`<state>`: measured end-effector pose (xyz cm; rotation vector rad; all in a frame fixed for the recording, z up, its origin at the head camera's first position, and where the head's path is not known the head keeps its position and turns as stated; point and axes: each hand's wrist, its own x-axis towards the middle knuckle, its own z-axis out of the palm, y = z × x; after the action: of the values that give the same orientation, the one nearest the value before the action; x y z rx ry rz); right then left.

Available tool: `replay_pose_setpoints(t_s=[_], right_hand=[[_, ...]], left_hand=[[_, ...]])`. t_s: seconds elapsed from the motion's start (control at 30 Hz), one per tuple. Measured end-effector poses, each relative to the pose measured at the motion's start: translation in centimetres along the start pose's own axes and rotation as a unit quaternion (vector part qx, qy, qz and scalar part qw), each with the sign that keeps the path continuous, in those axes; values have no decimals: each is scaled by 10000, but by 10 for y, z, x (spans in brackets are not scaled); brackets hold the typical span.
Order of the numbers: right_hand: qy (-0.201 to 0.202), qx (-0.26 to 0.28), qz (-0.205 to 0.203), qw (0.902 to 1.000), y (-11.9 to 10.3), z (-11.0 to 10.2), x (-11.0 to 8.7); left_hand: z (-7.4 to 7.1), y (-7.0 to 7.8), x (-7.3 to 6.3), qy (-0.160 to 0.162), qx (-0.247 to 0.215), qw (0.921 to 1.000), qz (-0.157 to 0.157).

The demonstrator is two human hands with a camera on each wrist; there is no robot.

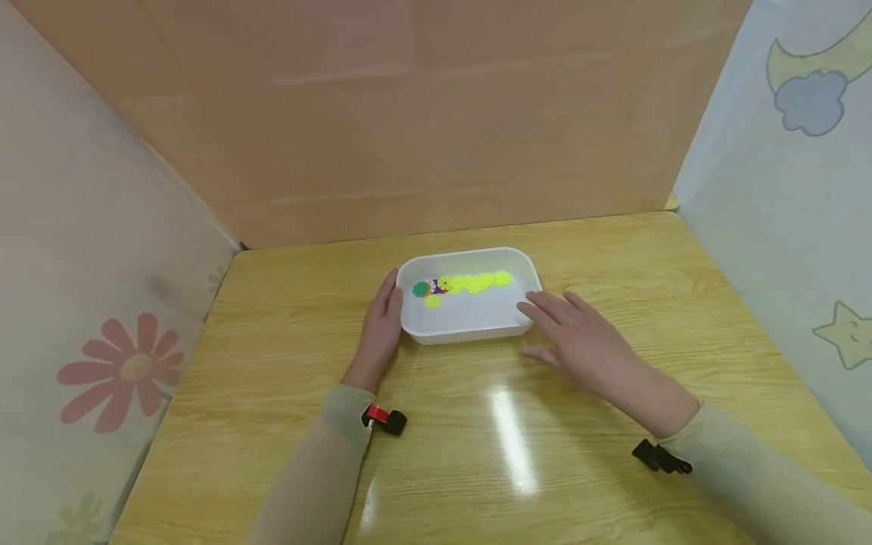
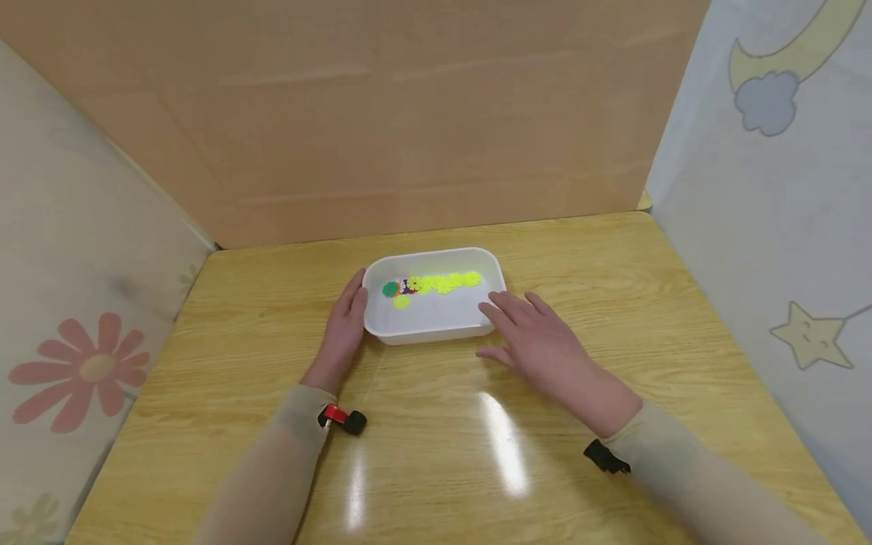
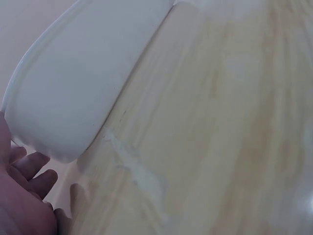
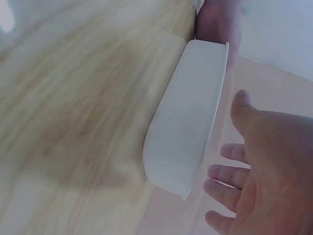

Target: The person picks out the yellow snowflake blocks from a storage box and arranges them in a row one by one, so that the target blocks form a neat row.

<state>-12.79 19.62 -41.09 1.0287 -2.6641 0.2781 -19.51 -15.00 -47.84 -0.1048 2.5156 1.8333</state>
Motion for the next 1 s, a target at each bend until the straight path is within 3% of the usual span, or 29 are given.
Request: replay_pose_setpoints(t_s=[0.17, 0.43, 1.0], right_hand=[[255, 240, 30, 9994, -1, 2, 21], [-195, 800, 696, 9942, -7, 12, 64], [-740, 2348, 1822, 9519, -9, 46, 128]], left_hand=[[0, -4, -1, 12, -119, 9999, 119], [2, -4, -1, 52, -225, 9994, 257], [1, -9, 1, 181, -196, 9990, 349]])
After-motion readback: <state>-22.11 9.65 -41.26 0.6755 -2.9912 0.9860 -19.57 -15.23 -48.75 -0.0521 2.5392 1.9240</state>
